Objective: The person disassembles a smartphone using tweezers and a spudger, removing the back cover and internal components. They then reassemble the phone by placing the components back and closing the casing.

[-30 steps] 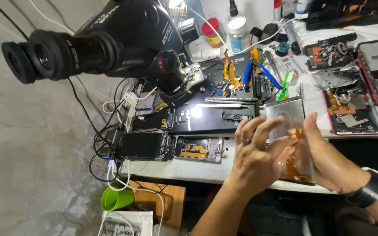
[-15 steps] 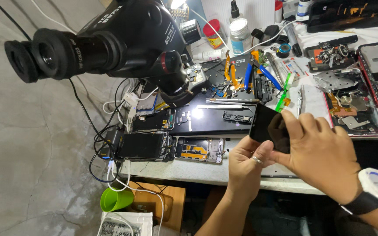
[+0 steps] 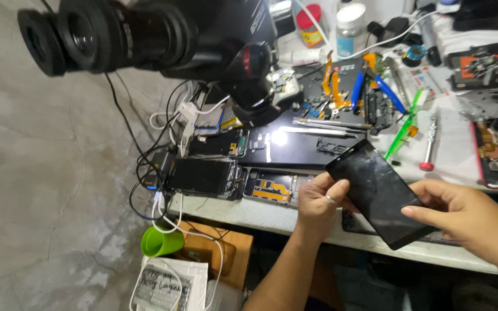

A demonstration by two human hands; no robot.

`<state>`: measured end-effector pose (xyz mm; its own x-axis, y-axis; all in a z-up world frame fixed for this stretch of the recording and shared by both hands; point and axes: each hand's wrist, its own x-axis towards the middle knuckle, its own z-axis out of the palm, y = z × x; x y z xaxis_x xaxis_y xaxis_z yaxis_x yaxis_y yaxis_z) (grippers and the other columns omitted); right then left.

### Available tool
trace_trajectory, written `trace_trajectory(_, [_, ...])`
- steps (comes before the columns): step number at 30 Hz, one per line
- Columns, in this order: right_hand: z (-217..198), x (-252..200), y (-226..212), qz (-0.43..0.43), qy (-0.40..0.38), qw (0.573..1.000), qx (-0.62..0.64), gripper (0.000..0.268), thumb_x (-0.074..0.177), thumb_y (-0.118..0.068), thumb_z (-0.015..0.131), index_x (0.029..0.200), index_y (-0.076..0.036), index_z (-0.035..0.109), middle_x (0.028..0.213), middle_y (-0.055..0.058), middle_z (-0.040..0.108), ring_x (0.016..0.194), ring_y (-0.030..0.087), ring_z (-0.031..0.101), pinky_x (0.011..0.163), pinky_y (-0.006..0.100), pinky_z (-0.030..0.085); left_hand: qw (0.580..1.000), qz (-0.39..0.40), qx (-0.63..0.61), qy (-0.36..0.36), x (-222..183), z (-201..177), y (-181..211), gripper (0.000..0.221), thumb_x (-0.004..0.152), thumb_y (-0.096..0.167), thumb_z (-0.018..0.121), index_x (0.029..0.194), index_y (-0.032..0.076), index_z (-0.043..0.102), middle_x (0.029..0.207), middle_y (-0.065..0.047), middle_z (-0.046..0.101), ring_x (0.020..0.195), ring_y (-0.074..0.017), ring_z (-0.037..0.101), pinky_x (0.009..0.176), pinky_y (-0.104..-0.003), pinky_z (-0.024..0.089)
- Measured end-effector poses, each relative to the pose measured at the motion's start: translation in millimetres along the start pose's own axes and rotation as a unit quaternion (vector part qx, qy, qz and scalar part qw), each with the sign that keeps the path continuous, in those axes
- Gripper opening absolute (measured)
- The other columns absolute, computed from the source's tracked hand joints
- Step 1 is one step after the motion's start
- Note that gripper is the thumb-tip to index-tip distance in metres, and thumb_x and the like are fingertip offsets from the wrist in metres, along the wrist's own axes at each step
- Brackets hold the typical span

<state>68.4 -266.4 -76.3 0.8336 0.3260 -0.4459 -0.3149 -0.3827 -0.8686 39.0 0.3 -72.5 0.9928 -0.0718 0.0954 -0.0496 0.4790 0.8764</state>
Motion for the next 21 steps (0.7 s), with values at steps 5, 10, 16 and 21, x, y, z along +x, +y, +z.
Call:
trace_trajectory(5, [-2.4, 4.3, 2.4, 0.046, -0.007, 0.999, -0.028, 0.03, 0.091, -0.025, 0.077, 0.116, -0.008, 0.071, 0.092, 0.003, 0.076, 0.068, 0.008, 0.058, 0.055, 0.026, 0.043, 0.999, -0.011, -0.034, -0.017, 0.0, -2.6, 0.2, 0.014, 0.106, 0.01, 0.064, 0.107, -0.004, 0.066, 0.097, -0.012, 0.072, 0.079, -0.0185, 0.072, 0.07, -0.033, 0.062])
trace_trajectory(10, [-1.4, 2.5, 3.7, 0.022, -0.012, 1.0, -0.012, 0.031, 0.091, -0.025, 0.076, 0.117, -0.009, 0.072, 0.093, 0.003, 0.077, 0.067, 0.007, 0.059, 0.053, 0.026, 0.042, 0.999, -0.002, -0.032, -0.03, -0.3, -6.6, -5.5, 0.014, 0.108, 0.009, 0.063, 0.105, -0.005, 0.065, 0.097, -0.012, 0.072, 0.079, -0.0187, 0.071, 0.07, -0.032, 0.061])
trace_trajectory(16, [-3.9, 15.9, 31.3, 0.011, 0.031, 0.999, -0.012, 0.032, 0.089, -0.019, 0.076, 0.119, -0.008, 0.072, 0.092, 0.009, 0.075, 0.061, 0.013, 0.056, 0.05, 0.031, 0.035, 1.0, -0.004, -0.008, -0.016, 0.3, -9.1, -11.7, 0.02, 0.11, 0.011, 0.066, 0.098, -0.004, 0.063, 0.09, -0.011, 0.07, 0.079, -0.0188, 0.071, 0.067, -0.032, 0.06])
trace_trajectory(21, [-7.5, 63.9, 85.6, -0.109, 0.056, 0.992, 0.012, 0.034, 0.086, -0.007, 0.078, 0.116, 0.006, 0.068, 0.089, 0.02, 0.074, 0.07, 0.026, 0.08, 0.066, 0.034, 0.06, 0.997, -0.02, -0.075, -0.025, -3.5, -6.9, -2.4, 0.016, 0.107, 0.013, 0.065, 0.111, -0.002, 0.067, 0.1, -0.01, 0.071, 0.09, -0.018, 0.071, 0.075, -0.034, 0.061])
